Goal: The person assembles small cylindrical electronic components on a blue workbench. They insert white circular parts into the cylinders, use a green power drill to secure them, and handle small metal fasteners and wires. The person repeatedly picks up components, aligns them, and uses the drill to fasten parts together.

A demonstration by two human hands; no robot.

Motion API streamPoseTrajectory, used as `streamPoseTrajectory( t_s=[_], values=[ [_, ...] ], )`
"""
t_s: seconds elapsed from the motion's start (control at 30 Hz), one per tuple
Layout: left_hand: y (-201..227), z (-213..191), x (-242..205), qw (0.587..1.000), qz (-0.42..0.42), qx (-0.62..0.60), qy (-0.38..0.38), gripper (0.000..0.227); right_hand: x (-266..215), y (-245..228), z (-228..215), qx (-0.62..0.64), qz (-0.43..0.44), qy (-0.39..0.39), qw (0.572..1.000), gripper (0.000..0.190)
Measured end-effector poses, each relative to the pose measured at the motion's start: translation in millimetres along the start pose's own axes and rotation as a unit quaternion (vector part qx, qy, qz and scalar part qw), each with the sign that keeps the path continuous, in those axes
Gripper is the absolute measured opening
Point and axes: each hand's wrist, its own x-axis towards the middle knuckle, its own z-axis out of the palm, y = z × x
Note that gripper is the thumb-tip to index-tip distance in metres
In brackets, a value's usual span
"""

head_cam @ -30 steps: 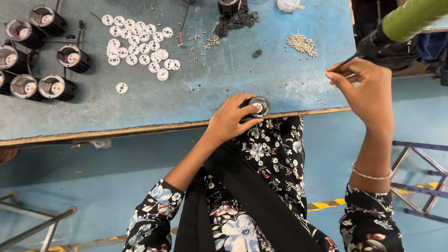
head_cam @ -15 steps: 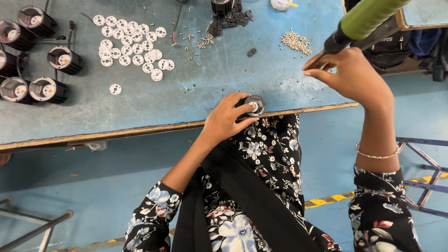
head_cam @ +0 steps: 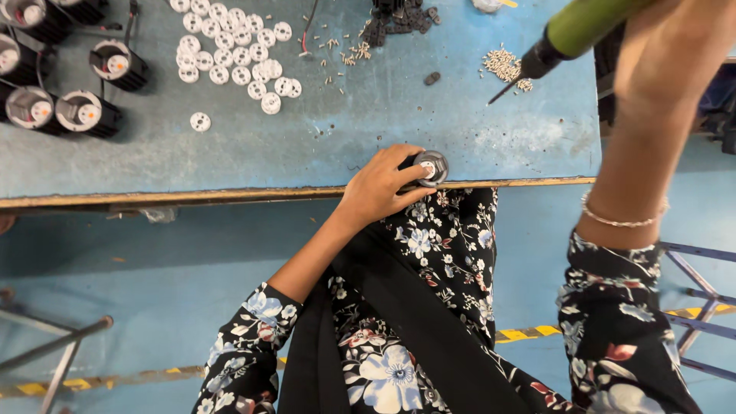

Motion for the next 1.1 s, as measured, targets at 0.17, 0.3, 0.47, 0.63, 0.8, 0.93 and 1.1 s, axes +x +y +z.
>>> streamPoseTrajectory(
  t_s=[0.17, 0.3, 0.47, 0.63, 0.8, 0.93, 1.1],
  values=[
    [-0.3, -3.4, 1.6, 1.0, 0.01, -0.007, -0.005, 0.035, -15.1, 8.2, 12.6, 0.048, 0.016, 0.017, 0.999, 0.064],
    [1.8, -7.1, 3.4, 1.0, 0.002, -0.014, -0.02, 0.034, -41.3, -4.2, 35.6, 0.085, 0.047, 0.017, 0.995, 0.071],
    [3.8, -10.3, 6.1, 0.999, -0.009, -0.024, -0.027, 0.034, -68.6, -16.6, 58.4, 0.084, 0.074, 0.032, 0.993, 0.08],
    [4.1, -10.5, 5.9, 0.999, -0.003, -0.013, -0.028, 0.033, -75.9, -14.0, 63.3, 0.071, 0.096, 0.035, 0.992, 0.083],
    [3.3, -10.8, 6.8, 0.999, 0.005, -0.006, -0.036, 0.032, -77.4, -6.9, 67.2, 0.041, 0.087, 0.038, 0.995, 0.086],
    [3.2, -10.9, 7.0, 0.999, 0.007, -0.004, -0.04, 0.032, -75.4, -8.1, 72.3, 0.022, 0.092, 0.034, 0.995, 0.087],
    [3.3, -10.1, 6.9, 0.999, 0.007, 0.0, -0.038, 0.032, -67.9, -11.7, 82.3, -0.002, 0.086, 0.014, 0.996, 0.083]
  ],
)
